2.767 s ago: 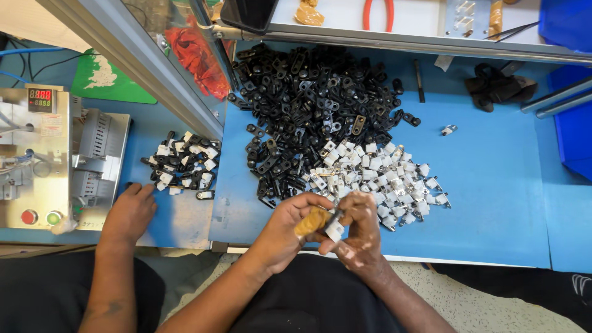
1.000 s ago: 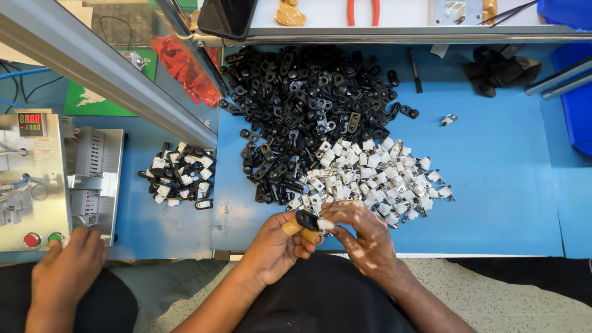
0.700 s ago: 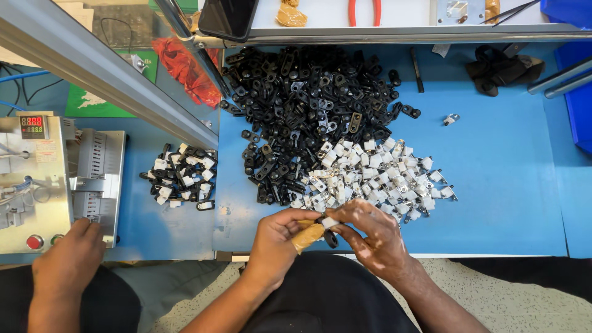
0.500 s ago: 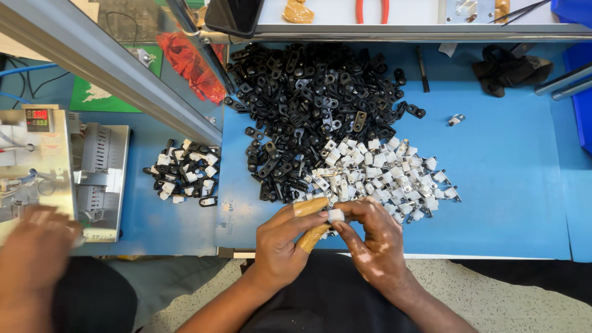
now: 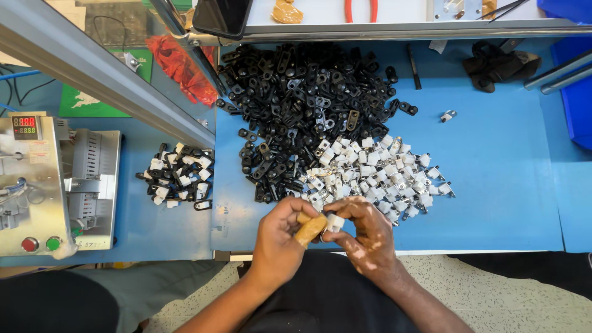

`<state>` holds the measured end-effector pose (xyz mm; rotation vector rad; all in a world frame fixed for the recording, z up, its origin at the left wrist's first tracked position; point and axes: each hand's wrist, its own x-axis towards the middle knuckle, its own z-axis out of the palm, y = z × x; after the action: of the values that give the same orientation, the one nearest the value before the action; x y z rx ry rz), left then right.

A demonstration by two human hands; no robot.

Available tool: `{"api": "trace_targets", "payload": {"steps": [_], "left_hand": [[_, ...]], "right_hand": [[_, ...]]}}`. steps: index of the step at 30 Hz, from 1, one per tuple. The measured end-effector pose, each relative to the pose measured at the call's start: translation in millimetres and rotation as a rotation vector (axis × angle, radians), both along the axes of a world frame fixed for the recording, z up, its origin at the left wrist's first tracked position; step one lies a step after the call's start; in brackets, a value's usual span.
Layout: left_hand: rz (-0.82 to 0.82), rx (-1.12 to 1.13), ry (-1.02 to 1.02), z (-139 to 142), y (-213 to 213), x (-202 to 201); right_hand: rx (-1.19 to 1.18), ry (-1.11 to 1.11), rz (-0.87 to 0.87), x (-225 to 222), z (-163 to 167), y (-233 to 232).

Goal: The person repeatedly picks up small black and white plastic electrical components from a blue workbench, uses a yellow-handled tool to press or adjust them, and places them into a metal tray on a machine to the left. The process is continuous and repetitive throughout the clip.

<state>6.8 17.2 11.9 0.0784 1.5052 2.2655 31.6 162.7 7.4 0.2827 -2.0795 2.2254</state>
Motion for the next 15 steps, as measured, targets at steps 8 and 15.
{"api": "trace_targets", "payload": {"steps": [8, 15], "left_hand": [[-0.097, -0.092, 0.085, 9.6, 0.2, -3.4], [-0.071, 0.043, 0.055, 7.4, 4.4, 1.8]], "right_hand": [[0.022, 0.282, -0.040, -1.2, -9.9, 5.1], [0.227, 0.416, -0.085, -3.6, -4.0, 7.0]]}}
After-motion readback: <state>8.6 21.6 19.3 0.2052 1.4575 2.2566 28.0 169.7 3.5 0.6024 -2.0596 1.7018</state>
